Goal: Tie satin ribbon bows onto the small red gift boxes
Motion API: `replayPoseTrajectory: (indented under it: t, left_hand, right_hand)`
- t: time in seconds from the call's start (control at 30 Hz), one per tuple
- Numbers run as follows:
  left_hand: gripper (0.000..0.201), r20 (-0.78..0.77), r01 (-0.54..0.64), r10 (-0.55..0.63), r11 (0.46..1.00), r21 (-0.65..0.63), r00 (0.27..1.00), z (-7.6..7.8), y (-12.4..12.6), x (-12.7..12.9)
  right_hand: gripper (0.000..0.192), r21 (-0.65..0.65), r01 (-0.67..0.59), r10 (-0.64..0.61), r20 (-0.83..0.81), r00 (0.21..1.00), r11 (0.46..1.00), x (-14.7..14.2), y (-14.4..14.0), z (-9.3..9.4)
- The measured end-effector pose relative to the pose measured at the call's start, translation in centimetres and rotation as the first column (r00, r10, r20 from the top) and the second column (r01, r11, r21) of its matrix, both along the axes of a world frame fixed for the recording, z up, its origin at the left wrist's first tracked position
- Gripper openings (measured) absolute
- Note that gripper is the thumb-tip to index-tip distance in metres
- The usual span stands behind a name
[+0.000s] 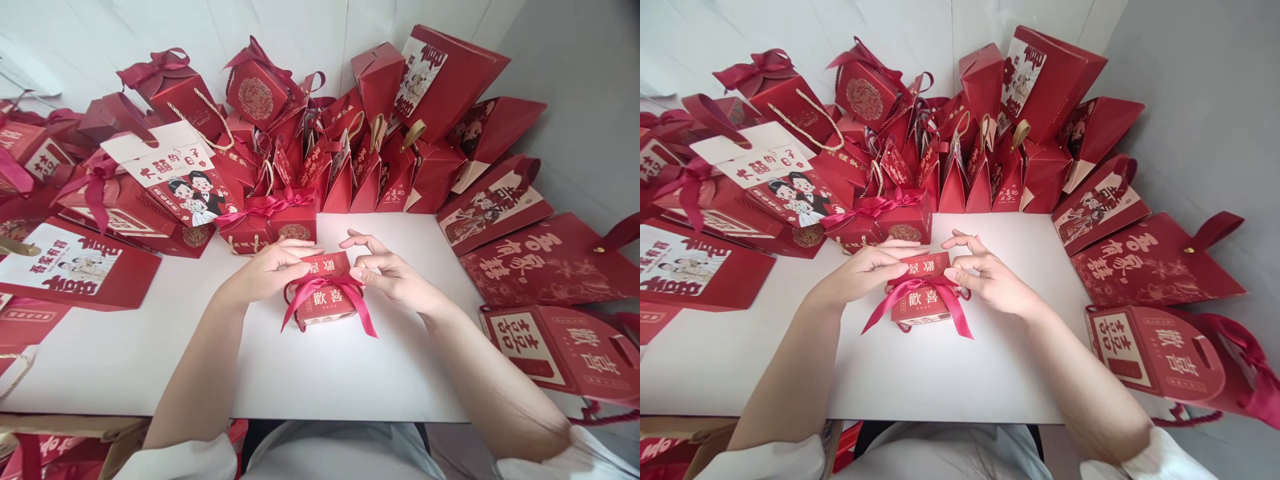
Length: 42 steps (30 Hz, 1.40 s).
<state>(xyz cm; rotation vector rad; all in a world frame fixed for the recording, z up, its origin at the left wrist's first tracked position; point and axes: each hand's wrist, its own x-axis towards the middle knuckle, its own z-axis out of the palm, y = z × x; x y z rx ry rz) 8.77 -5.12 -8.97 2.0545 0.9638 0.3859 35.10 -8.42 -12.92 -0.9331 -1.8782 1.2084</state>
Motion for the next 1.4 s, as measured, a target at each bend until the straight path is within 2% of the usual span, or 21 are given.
replayPoseTrajectory:
  t: [0.17,0.33,0.5,0.63,0.77,0.87,1.03,1.27,1.4]
  left_hand:
    - [0.040,-0.053,-0.118,0.119,0.993,0.030,0.991,0.0,-0.1,0.0]
    - [0.032,0.030,-0.065,0.066,0.998,-0.005,0.997,0.0,-0.1,0.1]
    - [0.032,0.136,-0.094,0.104,0.992,-0.083,0.985,0.0,0.0,0.1]
    - [0.041,0.170,-0.155,0.167,0.985,-0.083,0.971,0.3,-0.4,0.7]
    - [0.026,0.182,-0.226,0.226,0.974,-0.020,0.957,0.4,-1.1,1.8]
    - [0.020,0.151,-0.196,0.193,0.981,0.005,0.970,0.2,-1.4,2.4]
    - [0.015,0.093,-0.137,0.139,0.990,-0.024,0.986,-0.1,-1.4,2.6]
    - [0.011,0.008,-0.075,0.075,0.996,-0.044,0.997,-0.3,-1.3,2.7]
    - [0.010,0.012,-0.060,0.060,0.998,-0.012,0.998,-0.3,-1.4,2.8]
  right_hand:
    - [0.047,0.009,0.013,-0.013,0.024,1.000,1.000,-0.1,0.0,0.2]
    - [0.041,-0.022,0.021,-0.021,-0.035,0.999,1.000,-0.4,0.0,-0.2]
    - [0.043,-0.105,0.035,-0.049,-0.133,0.990,0.994,-0.6,0.0,-0.3]
    - [0.045,-0.141,0.042,-0.065,-0.162,0.985,0.989,-0.8,-0.2,-0.1]
    - [0.039,-0.134,0.004,-0.035,-0.235,0.971,0.991,-1.0,-0.3,-0.2]
    - [0.039,-0.108,-0.007,-0.024,-0.283,0.959,0.994,-1.0,-0.2,-0.4]
    - [0.044,-0.114,-0.017,-0.021,-0.318,0.948,0.993,-1.1,0.0,-0.9]
    - [0.052,-0.103,0.085,-0.107,-0.239,0.965,0.991,-1.4,0.9,-1.9]
    - [0.046,-0.162,0.098,-0.140,-0.271,0.952,0.982,-2.2,1.5,-2.0]
